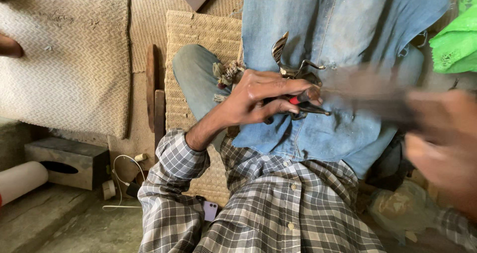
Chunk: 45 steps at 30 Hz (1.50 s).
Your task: The person sits on the floor holding a small brass horse figurine on their lap and files its surface with a red-handled file, then rubs and buffs the figurine using a wooden block. They reposition the figurine repeatedly to work different areas and other finished figurines sit nearby.
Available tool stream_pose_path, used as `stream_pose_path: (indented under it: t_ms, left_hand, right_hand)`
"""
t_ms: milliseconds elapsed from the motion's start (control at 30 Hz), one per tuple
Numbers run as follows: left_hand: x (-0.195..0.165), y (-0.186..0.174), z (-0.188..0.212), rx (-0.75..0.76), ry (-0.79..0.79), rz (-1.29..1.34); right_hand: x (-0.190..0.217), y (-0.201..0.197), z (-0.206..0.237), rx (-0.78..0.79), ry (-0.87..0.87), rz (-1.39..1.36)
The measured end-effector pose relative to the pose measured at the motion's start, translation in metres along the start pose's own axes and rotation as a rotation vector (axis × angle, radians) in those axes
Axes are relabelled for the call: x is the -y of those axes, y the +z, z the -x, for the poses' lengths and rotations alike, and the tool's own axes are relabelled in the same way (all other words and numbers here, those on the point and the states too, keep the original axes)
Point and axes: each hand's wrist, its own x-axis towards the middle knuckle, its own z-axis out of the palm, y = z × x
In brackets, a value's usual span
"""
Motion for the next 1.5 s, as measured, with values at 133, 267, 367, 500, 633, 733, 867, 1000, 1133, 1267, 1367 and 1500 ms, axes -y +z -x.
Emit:
stream_pose_path:
  t_ms: [133,267,367,500,633,733,867,1000,1133,1267,1367,1500]
  left_hand:
    - [-0.009,0.001,-0.003,-0.133,-0.001,0.302]
    - [-0.026,0.001,-0.001,-0.196,-0.067,0.348]
    - [-0.033,-0.002,-0.008,-0.109,-0.181,0.2]
    - [-0.038,-0.002,-0.018,-0.077,-0.206,0.093]
    - [-0.038,0.001,-0.017,-0.012,-0.362,-0.146]
    - [-0.033,0.001,-0.014,0.015,-0.213,-0.283]
    - [-0.029,-0.003,-0.01,0.017,-0.065,-0.311]
    - [-0.033,-0.009,-0.009,0.16,-0.252,-0.288]
    - [-0.037,-0.011,-0.017,0.164,-0.21,-0.265]
    - [-0.042,-0.014,-0.019,0.253,-0.319,-0.294]
    - [-0.042,-0.016,-0.018,0.167,-0.115,-0.296]
    - [-0.035,-0.014,-0.015,0.168,-0.118,-0.292]
  right_hand:
    - [-0.007,0.003,0.0,-0.019,-0.049,0.023]
    - [-0.022,0.039,0.034,-0.27,0.028,-0.05]
    - [-0.027,0.081,0.07,-0.454,0.147,-0.515]
    - [-0.017,0.125,0.095,-0.572,0.426,-0.868]
    - [-0.01,0.133,0.097,-0.555,0.531,-0.877]
    - [-0.011,0.124,0.097,-0.455,0.561,-0.818]
    - [-0.016,0.115,0.096,-0.39,0.421,-0.752]
    - [-0.019,0.109,0.09,-0.462,0.394,-0.796]
    - [-0.017,0.09,0.083,-0.431,0.342,-0.757]
    - [0.0,0.068,0.071,-0.422,0.356,-1.05]
    - [0.011,0.056,0.052,-0.379,0.422,-0.974]
    - [0.004,0.043,0.029,-0.14,-0.084,0.196]
